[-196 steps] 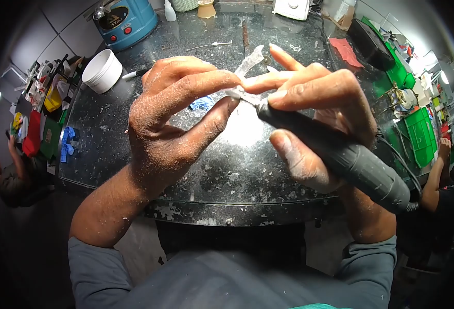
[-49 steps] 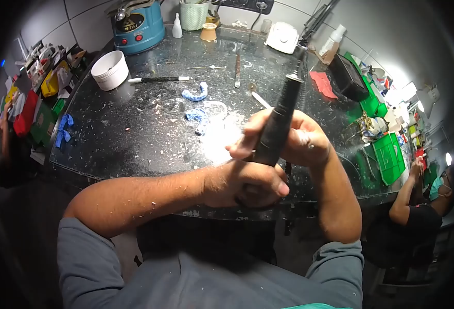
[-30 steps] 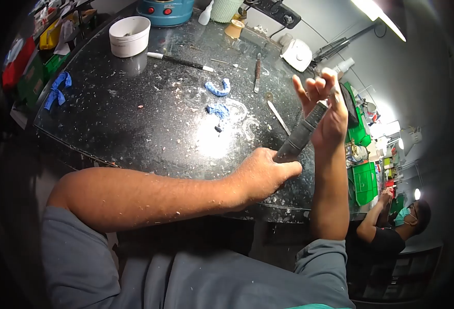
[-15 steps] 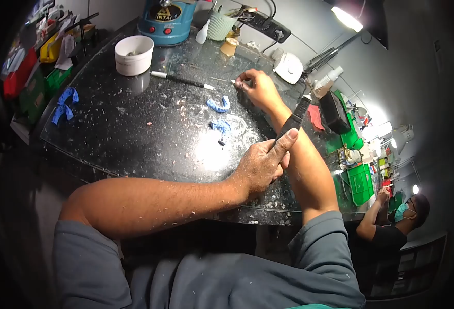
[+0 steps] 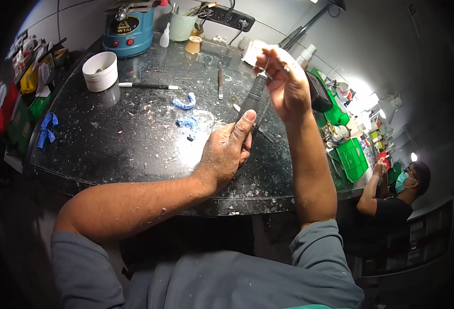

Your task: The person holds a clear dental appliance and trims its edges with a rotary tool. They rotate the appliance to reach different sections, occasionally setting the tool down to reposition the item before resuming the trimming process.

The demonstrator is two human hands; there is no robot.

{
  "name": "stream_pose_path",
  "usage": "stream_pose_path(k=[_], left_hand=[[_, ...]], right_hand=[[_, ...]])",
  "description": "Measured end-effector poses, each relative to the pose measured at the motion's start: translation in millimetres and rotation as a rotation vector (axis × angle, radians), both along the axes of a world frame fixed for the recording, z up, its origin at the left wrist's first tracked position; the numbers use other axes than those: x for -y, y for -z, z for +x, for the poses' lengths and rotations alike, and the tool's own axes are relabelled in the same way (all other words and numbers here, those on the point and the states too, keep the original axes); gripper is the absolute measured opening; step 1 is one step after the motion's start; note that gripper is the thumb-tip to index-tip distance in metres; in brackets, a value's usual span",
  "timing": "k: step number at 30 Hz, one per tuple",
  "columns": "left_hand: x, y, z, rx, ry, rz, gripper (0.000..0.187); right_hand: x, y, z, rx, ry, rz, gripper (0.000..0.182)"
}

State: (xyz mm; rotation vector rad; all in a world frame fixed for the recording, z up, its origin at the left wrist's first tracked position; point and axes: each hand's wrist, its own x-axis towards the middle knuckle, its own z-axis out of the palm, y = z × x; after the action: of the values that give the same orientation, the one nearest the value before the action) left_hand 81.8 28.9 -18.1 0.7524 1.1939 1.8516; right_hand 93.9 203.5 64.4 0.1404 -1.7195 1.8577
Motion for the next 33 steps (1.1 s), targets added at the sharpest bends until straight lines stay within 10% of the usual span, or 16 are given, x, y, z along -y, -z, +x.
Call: stream_pose_path(k=[8,12,20,33], left_hand=[[4.1,-2.7,4.4,0.011,0.043,-0.003,0.055],[2.2,0.1,3.2,0.016,0.037,-0.01,0.055],[-6.1,-4.0,4.8,-0.112,-0.027,-0.139,0.05],[-6.1,-15.8,6.4,-0.215,-0.034,-0.313,0.051]], right_hand=[[5.6,55.5,-17.2,0.535,0.169,0.493,0.028],[2.0,54.7,-8.6,0.325,0.213,0.654,0.02],[-14.7,41.9,43.9,0.114,0.158,0.031,0.036],[-1.8,27.2,51.0,0.003,0.147,0.052,0.035]])
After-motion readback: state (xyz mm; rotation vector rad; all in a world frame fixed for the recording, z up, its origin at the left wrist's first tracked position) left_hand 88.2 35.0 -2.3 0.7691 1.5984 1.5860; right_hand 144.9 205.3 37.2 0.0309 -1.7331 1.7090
